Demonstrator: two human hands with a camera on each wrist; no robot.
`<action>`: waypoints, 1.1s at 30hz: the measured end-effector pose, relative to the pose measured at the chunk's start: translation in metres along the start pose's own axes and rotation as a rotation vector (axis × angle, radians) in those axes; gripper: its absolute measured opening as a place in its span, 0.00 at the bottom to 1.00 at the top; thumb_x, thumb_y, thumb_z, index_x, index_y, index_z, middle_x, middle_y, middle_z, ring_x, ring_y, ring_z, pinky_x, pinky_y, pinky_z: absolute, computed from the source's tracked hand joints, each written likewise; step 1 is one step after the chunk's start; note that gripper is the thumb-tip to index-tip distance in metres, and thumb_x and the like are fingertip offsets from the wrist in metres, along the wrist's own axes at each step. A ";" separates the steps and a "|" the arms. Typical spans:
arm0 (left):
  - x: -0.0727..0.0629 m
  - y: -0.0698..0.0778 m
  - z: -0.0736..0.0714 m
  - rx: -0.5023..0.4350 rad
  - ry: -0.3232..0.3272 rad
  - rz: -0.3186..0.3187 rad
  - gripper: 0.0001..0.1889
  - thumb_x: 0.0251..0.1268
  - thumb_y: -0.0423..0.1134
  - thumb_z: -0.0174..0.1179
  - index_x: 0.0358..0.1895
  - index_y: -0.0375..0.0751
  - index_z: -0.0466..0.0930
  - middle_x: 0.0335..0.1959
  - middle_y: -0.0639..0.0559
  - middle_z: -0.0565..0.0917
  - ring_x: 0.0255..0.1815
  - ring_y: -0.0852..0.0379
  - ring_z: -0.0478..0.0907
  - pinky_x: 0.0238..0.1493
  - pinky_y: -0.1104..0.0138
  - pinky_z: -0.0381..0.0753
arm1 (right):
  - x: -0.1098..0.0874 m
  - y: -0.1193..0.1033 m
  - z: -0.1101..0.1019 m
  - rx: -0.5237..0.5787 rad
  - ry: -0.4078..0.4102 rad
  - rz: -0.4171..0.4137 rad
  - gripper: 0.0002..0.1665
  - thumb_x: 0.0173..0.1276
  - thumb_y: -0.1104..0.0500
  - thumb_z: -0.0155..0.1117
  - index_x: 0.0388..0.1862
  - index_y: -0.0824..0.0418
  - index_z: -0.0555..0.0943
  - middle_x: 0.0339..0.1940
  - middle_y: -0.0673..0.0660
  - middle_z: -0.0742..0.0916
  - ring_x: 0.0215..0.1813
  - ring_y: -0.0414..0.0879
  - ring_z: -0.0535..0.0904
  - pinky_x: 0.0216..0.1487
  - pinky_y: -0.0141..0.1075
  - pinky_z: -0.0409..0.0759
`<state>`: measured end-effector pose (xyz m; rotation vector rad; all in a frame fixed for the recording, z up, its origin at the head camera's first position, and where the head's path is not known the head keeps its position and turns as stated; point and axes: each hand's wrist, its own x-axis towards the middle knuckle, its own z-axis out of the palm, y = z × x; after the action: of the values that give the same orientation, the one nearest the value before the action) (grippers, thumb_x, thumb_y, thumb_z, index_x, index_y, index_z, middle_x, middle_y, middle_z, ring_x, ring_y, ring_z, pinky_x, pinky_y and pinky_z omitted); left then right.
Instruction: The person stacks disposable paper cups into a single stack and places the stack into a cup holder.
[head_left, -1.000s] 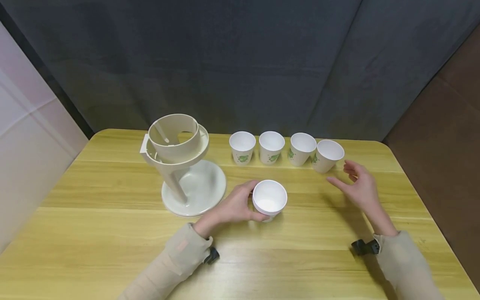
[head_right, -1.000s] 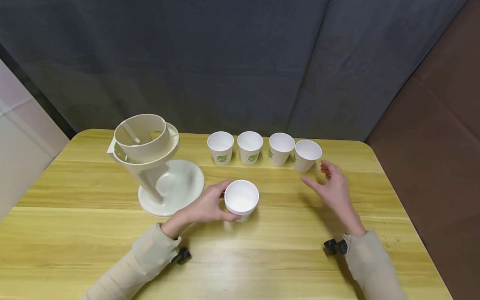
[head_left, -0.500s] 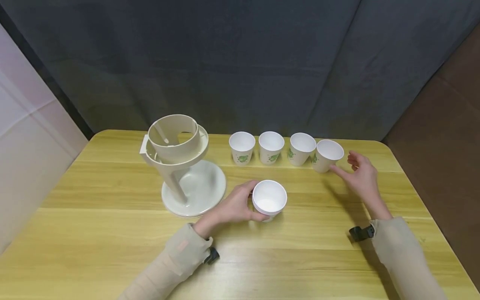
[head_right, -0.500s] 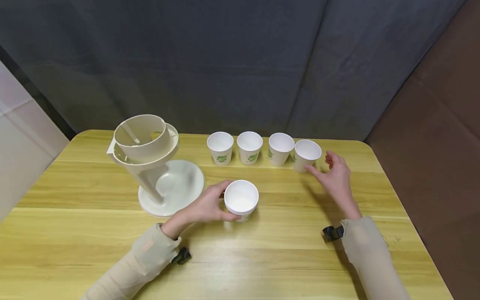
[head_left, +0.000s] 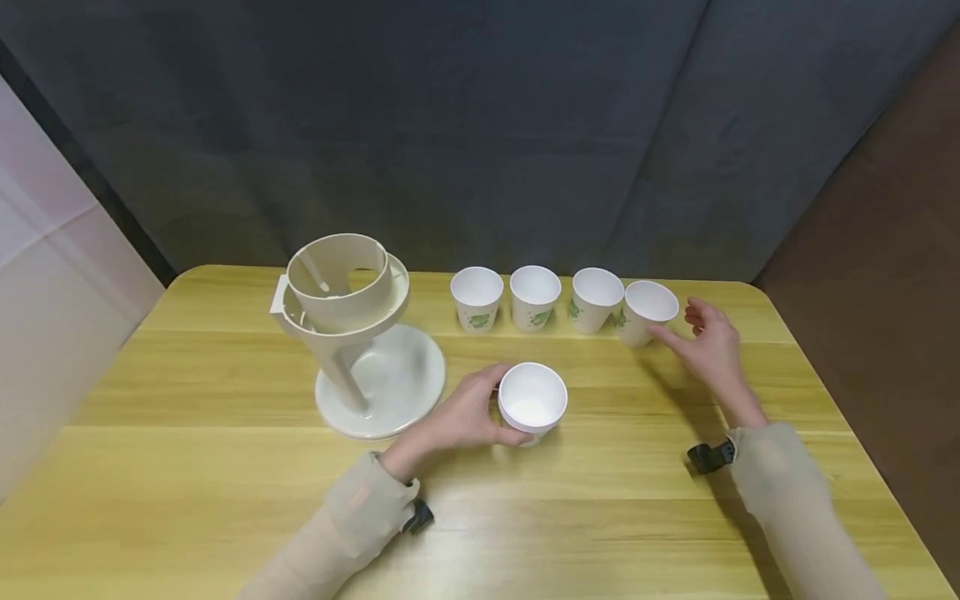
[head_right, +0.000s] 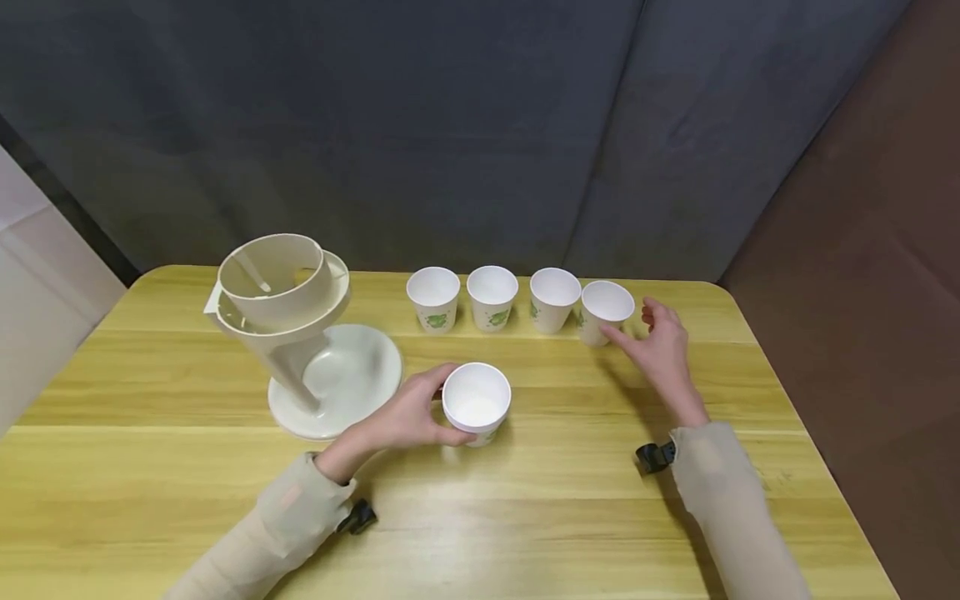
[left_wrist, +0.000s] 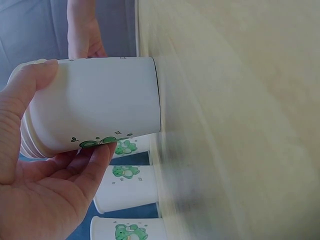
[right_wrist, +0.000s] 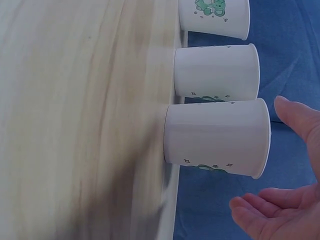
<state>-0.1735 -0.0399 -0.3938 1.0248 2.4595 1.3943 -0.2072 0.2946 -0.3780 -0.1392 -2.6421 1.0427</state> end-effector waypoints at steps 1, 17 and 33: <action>0.000 -0.001 0.000 0.001 0.004 0.000 0.39 0.36 0.36 0.76 0.57 0.30 0.70 0.49 0.42 0.79 0.49 0.49 0.77 0.54 0.61 0.75 | 0.001 0.000 0.001 -0.002 -0.004 0.000 0.47 0.55 0.50 0.72 0.64 0.77 0.63 0.56 0.76 0.73 0.57 0.66 0.70 0.59 0.54 0.70; 0.000 -0.004 0.003 0.003 0.006 -0.002 0.39 0.36 0.36 0.77 0.58 0.31 0.70 0.50 0.44 0.79 0.49 0.51 0.77 0.54 0.61 0.75 | 0.012 -0.003 0.007 -0.032 -0.022 -0.029 0.46 0.54 0.52 0.72 0.61 0.79 0.64 0.54 0.76 0.74 0.55 0.67 0.70 0.57 0.56 0.69; 0.000 -0.004 0.001 0.016 -0.001 -0.023 0.40 0.36 0.37 0.77 0.58 0.32 0.70 0.50 0.45 0.79 0.50 0.52 0.76 0.55 0.61 0.74 | 0.023 -0.006 0.017 -0.059 -0.012 -0.046 0.40 0.53 0.50 0.72 0.56 0.76 0.70 0.46 0.71 0.77 0.44 0.60 0.69 0.43 0.47 0.67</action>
<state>-0.1751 -0.0402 -0.3973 0.9975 2.4769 1.3696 -0.2338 0.2838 -0.3807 -0.0850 -2.6744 0.9541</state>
